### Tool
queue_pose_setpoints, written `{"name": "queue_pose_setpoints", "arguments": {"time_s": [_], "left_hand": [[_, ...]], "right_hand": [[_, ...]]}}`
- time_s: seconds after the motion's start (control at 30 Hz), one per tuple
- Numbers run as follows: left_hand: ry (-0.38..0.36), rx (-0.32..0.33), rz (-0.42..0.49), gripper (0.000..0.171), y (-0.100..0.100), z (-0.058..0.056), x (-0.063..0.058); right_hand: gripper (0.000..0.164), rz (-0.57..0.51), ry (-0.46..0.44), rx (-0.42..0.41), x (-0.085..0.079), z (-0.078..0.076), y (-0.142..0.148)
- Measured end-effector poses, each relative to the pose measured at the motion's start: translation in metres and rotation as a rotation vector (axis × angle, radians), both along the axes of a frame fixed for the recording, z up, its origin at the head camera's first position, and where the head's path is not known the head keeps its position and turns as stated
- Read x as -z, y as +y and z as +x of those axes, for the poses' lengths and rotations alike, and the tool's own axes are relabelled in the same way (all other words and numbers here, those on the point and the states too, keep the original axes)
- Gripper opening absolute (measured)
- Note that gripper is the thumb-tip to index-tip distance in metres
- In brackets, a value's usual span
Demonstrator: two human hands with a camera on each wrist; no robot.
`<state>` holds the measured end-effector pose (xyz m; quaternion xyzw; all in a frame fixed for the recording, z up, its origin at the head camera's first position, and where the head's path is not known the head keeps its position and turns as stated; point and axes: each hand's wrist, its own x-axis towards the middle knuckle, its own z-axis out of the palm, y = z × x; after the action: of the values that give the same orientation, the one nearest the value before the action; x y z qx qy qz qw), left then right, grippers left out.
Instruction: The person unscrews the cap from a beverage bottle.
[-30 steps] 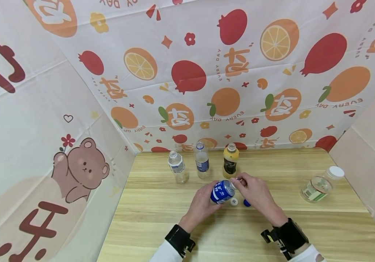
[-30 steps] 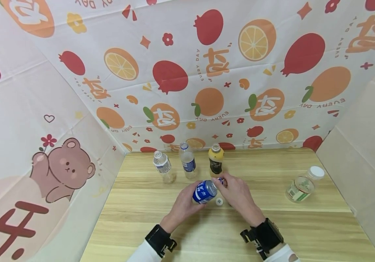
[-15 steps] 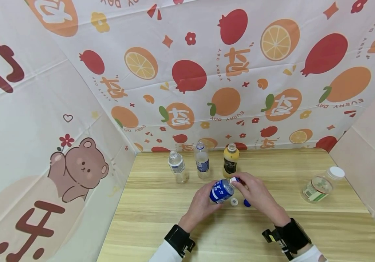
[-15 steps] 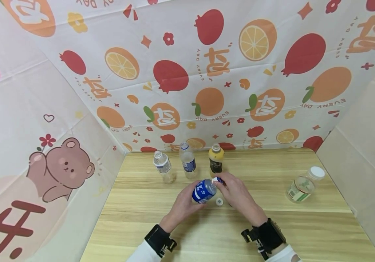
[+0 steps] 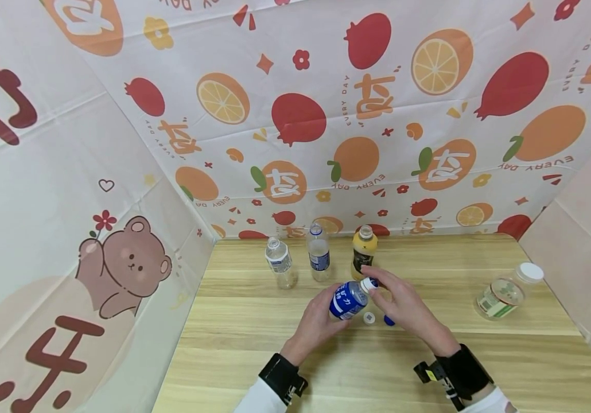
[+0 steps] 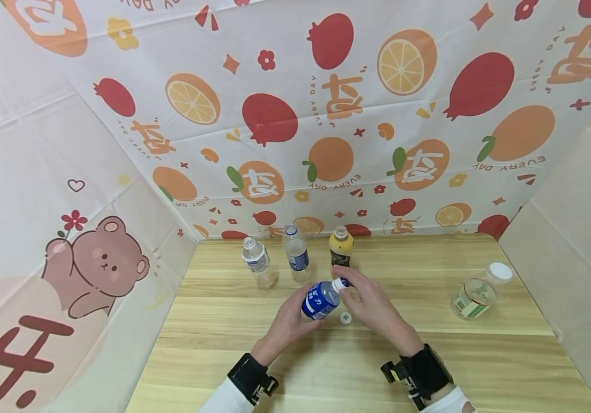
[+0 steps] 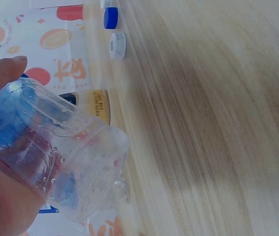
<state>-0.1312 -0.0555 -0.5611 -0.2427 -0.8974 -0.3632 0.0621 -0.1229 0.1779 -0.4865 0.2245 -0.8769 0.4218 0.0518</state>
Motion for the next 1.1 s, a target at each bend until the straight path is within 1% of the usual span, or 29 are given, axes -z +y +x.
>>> {"name": "queue_pose_setpoints", "arguments": {"time_s": [0.17,0.23,0.3,0.4,0.5,0.63,0.83,1.0,1.1], "left_hand": [[0.022,0.000,-0.019,0.082,0.0008,-0.0006,-0.0009],[0.020,-0.003,-0.028,0.082,0.0010,-0.0002,-0.0010],[0.015,-0.005,-0.032,0.082,0.0011,0.0000,-0.0007],[0.017,-0.006,-0.037,0.082,0.0014,0.0000,-0.0003],[0.034,-0.005,-0.040,0.081,0.0014,0.0001,-0.0002],[0.049,0.007,-0.031,0.081,0.0017,0.0001,-0.0006],[0.058,0.026,-0.028,0.081,0.0018,0.0004,-0.0014],[0.052,0.032,-0.031,0.083,0.0011,0.0005,-0.0004],[0.039,0.029,-0.036,0.083,0.0008,0.0004,0.0008]], "right_hand": [[0.065,0.040,-0.042,0.049,0.0006,0.0003,-0.0026],[0.069,0.067,-0.041,0.069,0.0007,0.0006,-0.0034],[0.069,0.088,-0.037,0.097,0.0012,0.0013,-0.0040],[0.063,0.095,-0.029,0.154,0.0021,0.0017,-0.0047],[0.051,0.099,0.002,0.210,0.0038,0.0010,-0.0057],[0.040,0.115,0.053,0.249,0.0045,-0.0007,-0.0075],[0.031,0.115,0.071,0.257,0.0037,-0.0017,-0.0097],[0.023,0.124,0.084,0.246,0.0031,-0.0014,-0.0097],[0.022,0.122,0.092,0.233,0.0031,-0.0008,-0.0091]]}}
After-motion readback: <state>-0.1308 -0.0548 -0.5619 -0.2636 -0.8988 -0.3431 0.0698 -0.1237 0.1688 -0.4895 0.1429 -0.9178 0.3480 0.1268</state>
